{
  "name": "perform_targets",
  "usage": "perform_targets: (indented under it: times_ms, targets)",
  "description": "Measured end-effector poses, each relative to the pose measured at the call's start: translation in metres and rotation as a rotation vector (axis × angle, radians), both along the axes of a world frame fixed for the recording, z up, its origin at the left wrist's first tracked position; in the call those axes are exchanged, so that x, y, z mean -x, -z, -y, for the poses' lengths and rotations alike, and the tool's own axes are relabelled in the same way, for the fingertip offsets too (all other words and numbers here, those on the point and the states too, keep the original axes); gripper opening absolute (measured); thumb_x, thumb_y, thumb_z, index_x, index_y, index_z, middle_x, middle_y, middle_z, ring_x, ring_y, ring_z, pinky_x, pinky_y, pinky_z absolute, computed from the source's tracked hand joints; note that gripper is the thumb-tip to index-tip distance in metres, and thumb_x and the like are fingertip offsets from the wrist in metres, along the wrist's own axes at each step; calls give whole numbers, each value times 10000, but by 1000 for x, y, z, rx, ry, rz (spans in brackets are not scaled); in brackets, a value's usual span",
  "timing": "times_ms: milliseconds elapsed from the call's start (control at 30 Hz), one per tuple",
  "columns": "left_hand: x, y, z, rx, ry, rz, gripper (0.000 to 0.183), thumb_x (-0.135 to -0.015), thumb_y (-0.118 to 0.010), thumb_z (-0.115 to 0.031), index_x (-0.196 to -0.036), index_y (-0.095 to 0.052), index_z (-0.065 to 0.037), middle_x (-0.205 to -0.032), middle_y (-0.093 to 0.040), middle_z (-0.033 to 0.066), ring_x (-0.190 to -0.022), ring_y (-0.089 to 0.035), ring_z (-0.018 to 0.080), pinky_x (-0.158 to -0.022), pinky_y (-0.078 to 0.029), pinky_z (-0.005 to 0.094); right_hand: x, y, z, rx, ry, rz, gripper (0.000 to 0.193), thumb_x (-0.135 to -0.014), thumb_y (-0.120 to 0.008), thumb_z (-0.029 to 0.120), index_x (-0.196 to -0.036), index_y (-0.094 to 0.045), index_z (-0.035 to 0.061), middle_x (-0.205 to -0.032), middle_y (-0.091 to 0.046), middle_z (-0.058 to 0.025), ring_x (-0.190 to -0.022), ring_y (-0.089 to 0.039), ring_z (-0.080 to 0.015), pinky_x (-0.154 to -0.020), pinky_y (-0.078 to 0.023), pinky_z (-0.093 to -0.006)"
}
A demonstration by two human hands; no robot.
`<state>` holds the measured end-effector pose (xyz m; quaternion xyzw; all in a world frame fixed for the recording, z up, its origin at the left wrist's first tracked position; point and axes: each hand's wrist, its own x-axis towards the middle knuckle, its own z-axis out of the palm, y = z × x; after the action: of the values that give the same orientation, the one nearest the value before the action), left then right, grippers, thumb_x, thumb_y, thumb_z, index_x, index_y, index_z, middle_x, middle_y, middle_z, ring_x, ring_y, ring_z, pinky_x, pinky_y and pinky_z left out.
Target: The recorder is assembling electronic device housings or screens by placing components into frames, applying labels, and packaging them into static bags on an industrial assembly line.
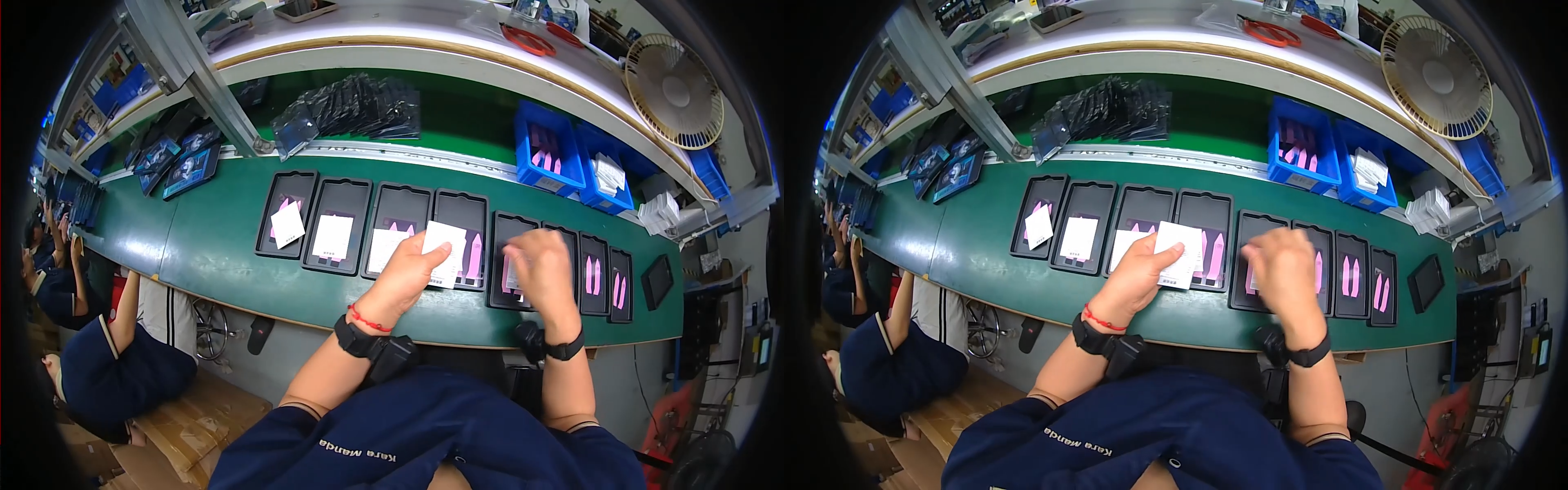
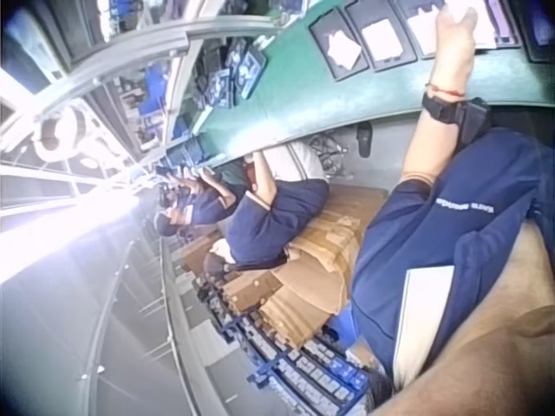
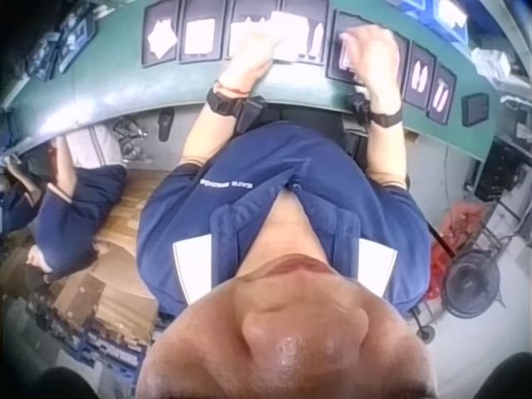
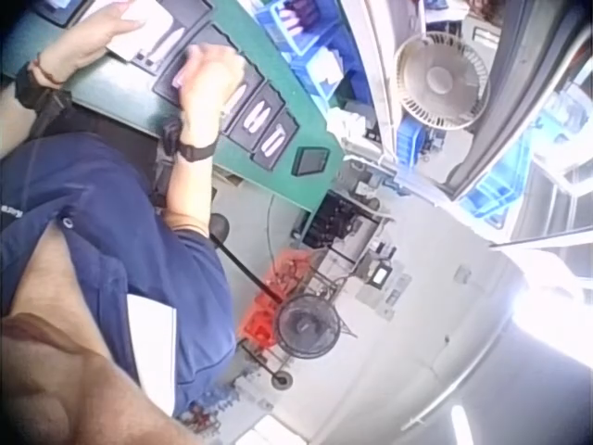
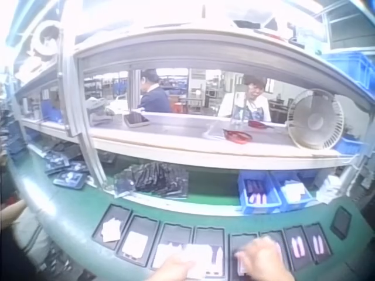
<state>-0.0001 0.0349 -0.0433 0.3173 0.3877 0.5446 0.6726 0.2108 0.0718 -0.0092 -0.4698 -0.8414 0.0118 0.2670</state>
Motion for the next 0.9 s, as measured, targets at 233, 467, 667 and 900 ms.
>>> perform_targets:
  times_ms: [233, 467, 667, 900]
  targets:
    - [21, -5, 6, 34, -7, 281, 253, -921, -501, -56, -1151, -547, 39, -1060, -635, 111, -939, -628, 200, -849, -503, 324, 40, 17, 18, 42, -281, 65, 193, -743, -678, 126, -914, -673, 36, -1011, -644, -92, -988, -536, -292, -855, -382, -411]
    - [127, -11, 44, -212, -409, -815, 226, -897, -510, -86, -1085, -572, 23, -910, -673, 125, -836, -644, 197, -738, -492, 320, 50, 2, 24, 82, -287, 158, 429, -740, -701, 187, -1133, -596, 49, -1222, -557, -153, -1183, -461, -351, -943, -334, -491]
    - [176, 12, 52, -125, -438, -1230, 229, -876, -514, -126, -1061, -568, -2, -921, -635, 241, -908, -598, 413, -754, -474, 422, 69, 6, 31, 11, -311, 256, 491, -756, -692, 316, -1134, -593, 18, -1178, -579, -157, -1224, -437, -349, -976, -309, -541]
    - [178, -1, 49, -132, -573, -975, 214, -915, -491, -79, -1075, -570, 40, -955, -669, 147, -862, -648, 220, -751, -501, 323, 62, 19, 29, -13, -206, 218, 433, -752, -694, 317, -1000, -623, -31, -1061, -594, -169, -1100, -491, -349, -956, -323, -515]
